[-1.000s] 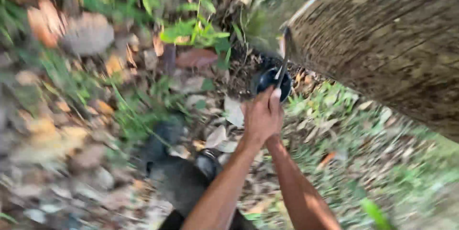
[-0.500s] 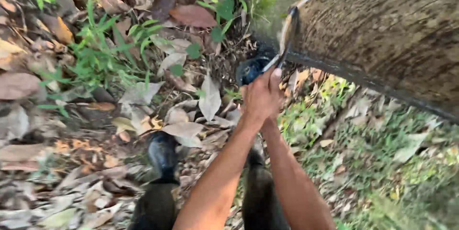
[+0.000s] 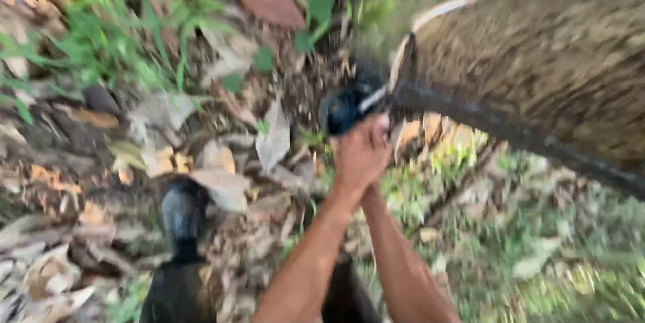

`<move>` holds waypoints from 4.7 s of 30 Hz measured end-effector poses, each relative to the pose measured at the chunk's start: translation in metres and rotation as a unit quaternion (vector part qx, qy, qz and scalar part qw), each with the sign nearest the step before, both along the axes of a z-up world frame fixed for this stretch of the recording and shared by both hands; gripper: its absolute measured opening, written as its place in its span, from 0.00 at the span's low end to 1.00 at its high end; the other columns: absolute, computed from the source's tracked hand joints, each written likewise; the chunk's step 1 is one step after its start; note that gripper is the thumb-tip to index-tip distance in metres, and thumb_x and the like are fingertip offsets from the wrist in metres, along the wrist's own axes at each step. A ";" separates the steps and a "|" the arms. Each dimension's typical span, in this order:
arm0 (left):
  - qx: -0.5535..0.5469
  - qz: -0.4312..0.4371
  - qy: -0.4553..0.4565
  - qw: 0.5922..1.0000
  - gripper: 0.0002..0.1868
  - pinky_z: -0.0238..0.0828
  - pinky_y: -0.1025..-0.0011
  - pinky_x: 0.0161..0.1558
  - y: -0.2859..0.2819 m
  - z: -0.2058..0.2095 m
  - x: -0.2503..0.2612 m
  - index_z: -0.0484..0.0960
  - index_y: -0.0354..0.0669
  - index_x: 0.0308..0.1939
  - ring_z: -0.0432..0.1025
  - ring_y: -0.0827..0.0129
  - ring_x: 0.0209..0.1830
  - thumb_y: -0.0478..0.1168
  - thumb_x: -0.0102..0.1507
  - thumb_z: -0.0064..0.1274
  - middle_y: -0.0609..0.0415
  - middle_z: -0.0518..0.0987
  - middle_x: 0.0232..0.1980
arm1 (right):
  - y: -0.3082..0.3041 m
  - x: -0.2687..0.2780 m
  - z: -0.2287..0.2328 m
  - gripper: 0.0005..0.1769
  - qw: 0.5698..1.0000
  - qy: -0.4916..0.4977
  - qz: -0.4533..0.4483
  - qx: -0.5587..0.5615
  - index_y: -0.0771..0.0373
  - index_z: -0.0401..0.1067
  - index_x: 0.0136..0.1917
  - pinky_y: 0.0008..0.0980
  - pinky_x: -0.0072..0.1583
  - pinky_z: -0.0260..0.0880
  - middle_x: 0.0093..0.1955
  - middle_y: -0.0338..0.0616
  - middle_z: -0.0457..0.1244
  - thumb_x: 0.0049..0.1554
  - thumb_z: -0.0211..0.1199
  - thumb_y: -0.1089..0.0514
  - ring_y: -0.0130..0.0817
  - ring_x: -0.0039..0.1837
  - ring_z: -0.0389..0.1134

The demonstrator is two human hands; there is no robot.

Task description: Tapping a rubber tree to harvest latex.

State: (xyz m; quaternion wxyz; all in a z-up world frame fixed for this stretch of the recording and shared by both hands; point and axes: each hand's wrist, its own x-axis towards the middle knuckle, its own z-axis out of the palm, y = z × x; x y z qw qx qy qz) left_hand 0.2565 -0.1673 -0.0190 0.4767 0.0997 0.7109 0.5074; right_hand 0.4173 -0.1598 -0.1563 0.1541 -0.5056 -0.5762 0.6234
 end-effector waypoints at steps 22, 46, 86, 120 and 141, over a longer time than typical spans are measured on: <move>-0.029 0.157 0.034 0.987 0.21 0.68 0.49 0.48 0.021 -0.015 0.098 0.85 0.51 0.52 0.78 0.46 0.45 0.55 0.71 0.40 0.43 0.85 0.42 | 0.095 0.100 -0.035 0.17 0.992 -0.068 0.097 0.053 0.58 0.66 0.51 0.32 0.43 0.61 0.43 0.32 0.55 0.64 0.59 0.43 0.28 0.44 0.56; 0.076 0.082 0.031 0.993 0.25 0.72 0.43 0.45 0.001 -0.045 0.126 0.83 0.49 0.50 0.76 0.35 0.43 0.58 0.70 0.35 0.35 0.83 0.41 | 0.091 0.082 0.046 0.20 0.914 -0.227 0.206 0.265 0.63 0.75 0.53 0.36 0.46 0.71 0.43 0.44 0.70 0.60 0.60 0.45 0.29 0.45 0.68; 0.065 0.118 0.045 0.990 0.23 0.75 0.47 0.48 0.018 -0.067 0.150 0.81 0.56 0.61 0.78 0.39 0.43 0.56 0.71 0.36 0.36 0.83 0.42 | 0.113 0.087 0.017 0.19 0.906 -0.179 0.226 0.308 0.64 0.74 0.49 0.36 0.45 0.70 0.38 0.45 0.70 0.57 0.58 0.45 0.31 0.43 0.68; 0.073 0.083 0.010 0.994 0.32 0.74 0.53 0.33 0.031 -0.108 0.188 0.87 0.41 0.44 0.76 0.54 0.25 0.61 0.73 0.34 0.39 0.83 0.29 | 0.119 0.113 0.013 0.18 0.887 -0.308 0.236 0.249 0.63 0.75 0.52 0.43 0.43 0.76 0.41 0.46 0.72 0.63 0.54 0.47 0.41 0.42 0.75; 0.143 0.215 0.459 0.850 0.14 0.63 0.53 0.46 0.021 -0.076 0.096 0.81 0.38 0.47 0.71 0.51 0.41 0.45 0.70 0.48 0.44 0.80 0.40 | 0.120 0.062 0.098 0.24 0.966 -0.033 0.208 0.148 0.60 0.65 0.39 0.28 0.28 0.57 0.27 0.35 0.58 0.67 0.45 0.41 0.25 0.26 0.56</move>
